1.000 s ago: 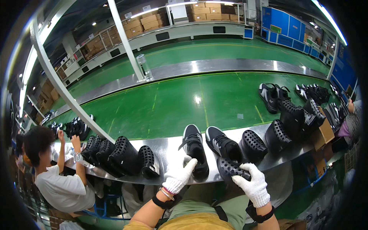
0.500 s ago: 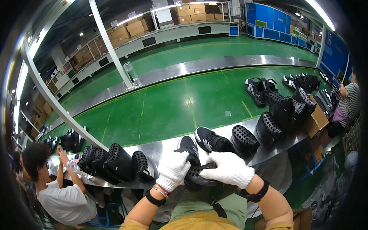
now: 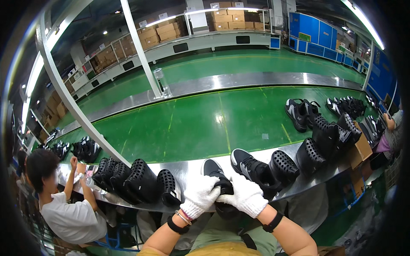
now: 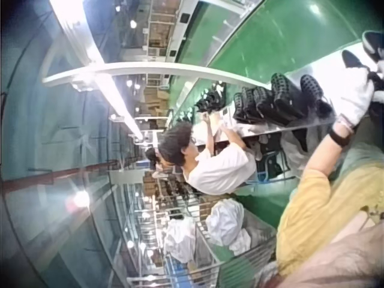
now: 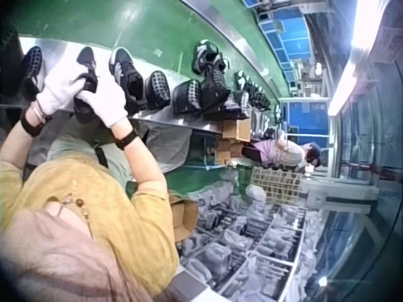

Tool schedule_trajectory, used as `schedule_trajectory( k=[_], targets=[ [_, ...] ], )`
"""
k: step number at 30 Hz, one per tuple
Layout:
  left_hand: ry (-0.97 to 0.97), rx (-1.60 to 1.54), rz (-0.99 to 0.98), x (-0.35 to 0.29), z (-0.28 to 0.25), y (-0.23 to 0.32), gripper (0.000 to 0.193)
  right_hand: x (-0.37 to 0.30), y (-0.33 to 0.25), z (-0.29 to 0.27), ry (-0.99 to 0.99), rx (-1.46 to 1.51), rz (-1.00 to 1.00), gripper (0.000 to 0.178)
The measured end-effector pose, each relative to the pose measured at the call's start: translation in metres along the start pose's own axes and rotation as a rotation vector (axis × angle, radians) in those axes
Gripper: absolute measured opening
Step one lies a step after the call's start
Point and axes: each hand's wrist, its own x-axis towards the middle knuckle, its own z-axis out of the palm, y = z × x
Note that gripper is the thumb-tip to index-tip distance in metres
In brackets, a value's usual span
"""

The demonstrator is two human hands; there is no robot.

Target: Inspecting and assembling shoe components on a production line.

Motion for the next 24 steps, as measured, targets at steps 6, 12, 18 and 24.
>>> schedule_trajectory(
  k=[6, 12, 18, 24],
  targets=[
    [0.075, 0.083, 0.152, 0.002, 0.006, 0.012, 0.011, 0.027, 0.017, 0.036, 0.094, -0.012, 0.061, 0.047],
    [0.282, -0.115, 0.048, -0.012, 0.017, 0.0, 0.046, 0.01, 0.049, 0.02, -0.016, 0.724, -0.036, 0.041],
    [0.201, -0.007, 0.086, -0.008, 0.035, -0.001, 0.046, 0.022, 0.045, 0.049, 0.339, 0.553, -0.193, 0.023],
    [0.091, 0.013, 0.122, -0.013, 0.015, 0.007, 0.042, 0.028, 0.052, 0.042, 0.203, 0.656, -0.116, 0.024]
  ],
)
